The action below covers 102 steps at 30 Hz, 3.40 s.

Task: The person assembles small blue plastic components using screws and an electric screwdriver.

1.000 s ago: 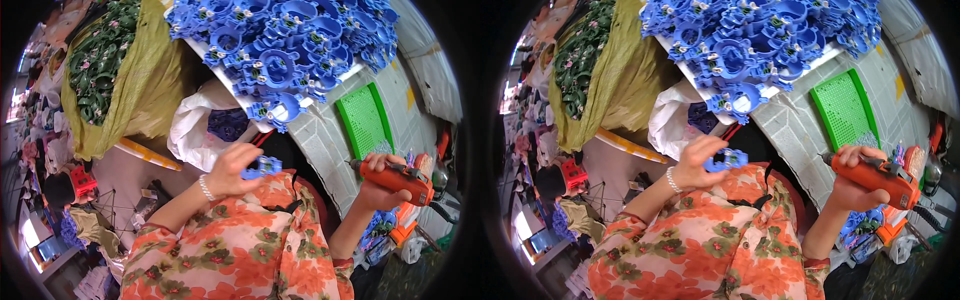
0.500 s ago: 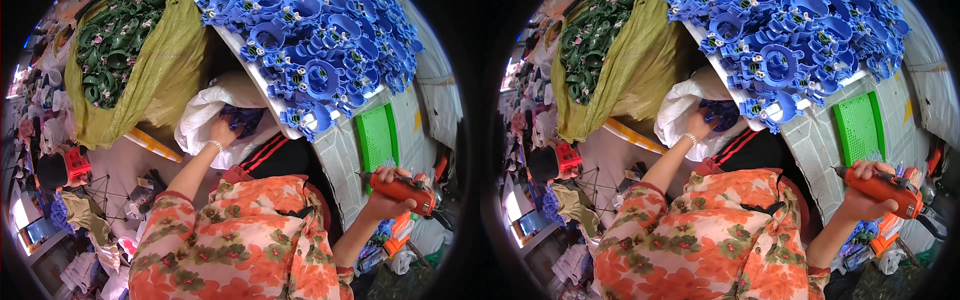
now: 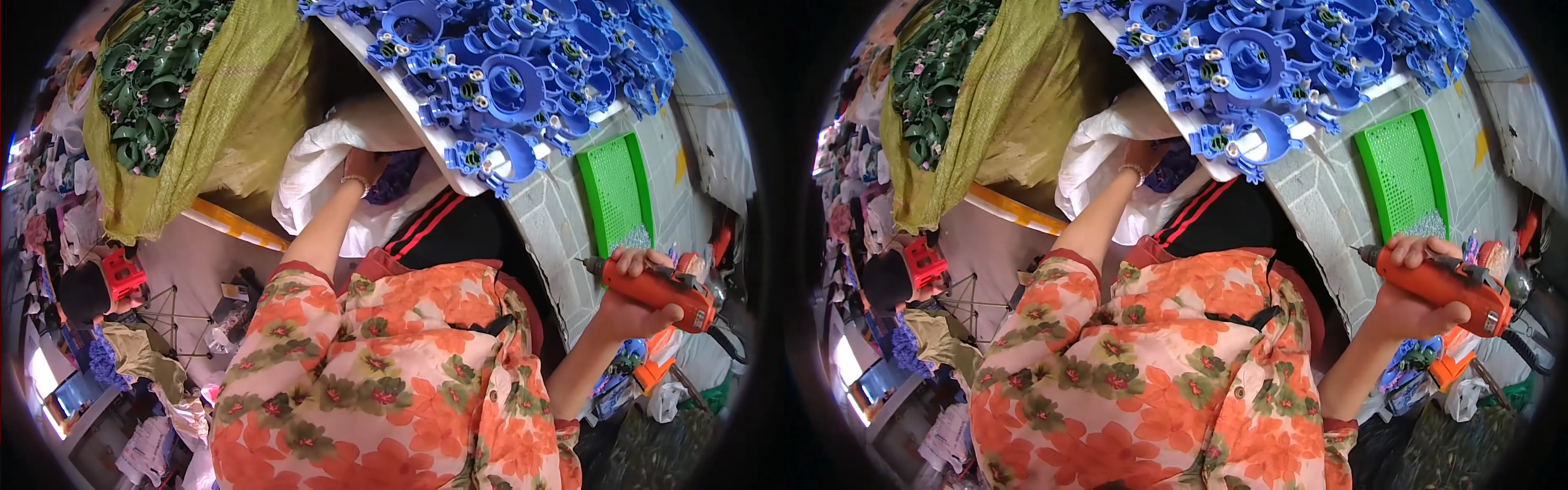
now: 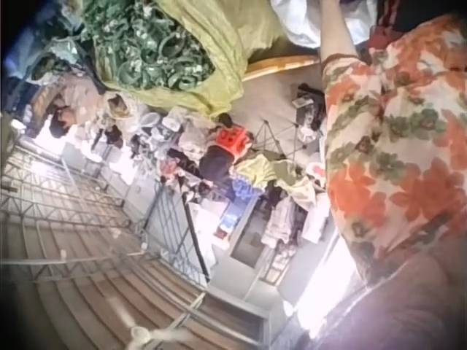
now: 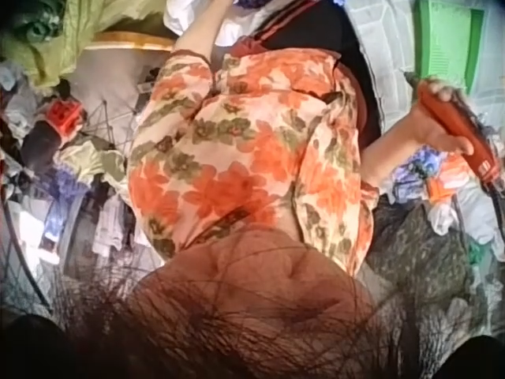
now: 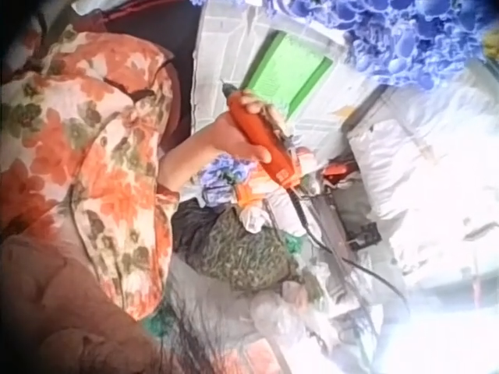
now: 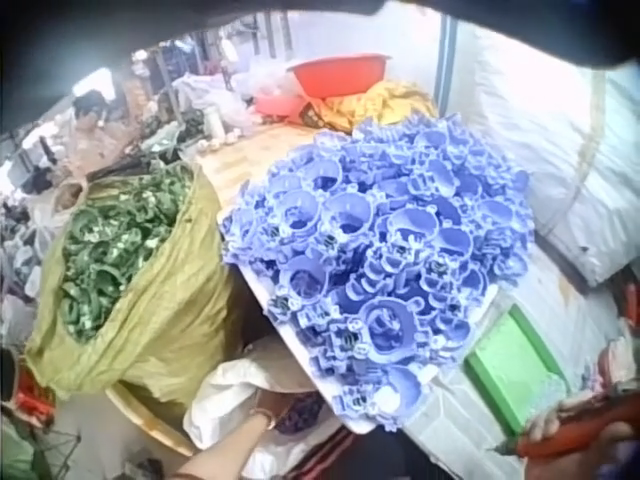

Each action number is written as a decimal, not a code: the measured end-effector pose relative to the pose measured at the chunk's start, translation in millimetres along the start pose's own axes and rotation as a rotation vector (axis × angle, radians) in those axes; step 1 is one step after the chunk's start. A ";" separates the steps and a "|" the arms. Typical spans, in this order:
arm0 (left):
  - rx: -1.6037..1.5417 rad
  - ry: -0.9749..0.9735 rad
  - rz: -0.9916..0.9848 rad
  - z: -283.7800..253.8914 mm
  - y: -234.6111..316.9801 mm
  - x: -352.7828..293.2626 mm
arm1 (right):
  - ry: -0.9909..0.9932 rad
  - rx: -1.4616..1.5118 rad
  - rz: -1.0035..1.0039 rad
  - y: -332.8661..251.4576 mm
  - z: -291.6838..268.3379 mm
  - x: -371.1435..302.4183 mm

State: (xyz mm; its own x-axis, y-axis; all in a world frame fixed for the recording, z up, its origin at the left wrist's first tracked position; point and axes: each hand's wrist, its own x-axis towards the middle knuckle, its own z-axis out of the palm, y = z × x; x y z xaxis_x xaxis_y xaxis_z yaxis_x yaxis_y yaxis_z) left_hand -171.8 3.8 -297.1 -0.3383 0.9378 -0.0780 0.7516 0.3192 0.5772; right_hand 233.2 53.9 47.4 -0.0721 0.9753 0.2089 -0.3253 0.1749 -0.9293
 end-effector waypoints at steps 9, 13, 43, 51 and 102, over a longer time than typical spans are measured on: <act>0.054 0.049 0.070 -59.1 56.5 -61.4 | 0.011 0.036 -0.013 -2.3 -1.5 7.1; -0.169 0.218 0.272 -121.7 131.3 -82.6 | 0.044 -0.002 -0.024 -9.0 -0.4 2.8; 0.458 0.196 1.004 -297.7 317.6 149.5 | 0.091 0.064 -0.009 4.1 -6.0 11.4; 0.379 0.123 1.013 -311.4 317.1 172.8 | 0.075 0.066 -0.039 3.3 -5.2 12.4; -0.131 -0.212 0.850 -71.2 376.0 -31.4 | 0.199 -0.039 -0.103 32.0 -41.6 74.9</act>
State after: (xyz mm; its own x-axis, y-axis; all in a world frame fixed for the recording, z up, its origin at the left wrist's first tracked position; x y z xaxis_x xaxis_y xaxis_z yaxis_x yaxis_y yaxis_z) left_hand 81.1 84.7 -19.8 0.4271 0.8604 0.2782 0.6254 -0.5032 0.5963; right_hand 256.6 138.2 20.6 0.1482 0.9588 0.2425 -0.2840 0.2761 -0.9182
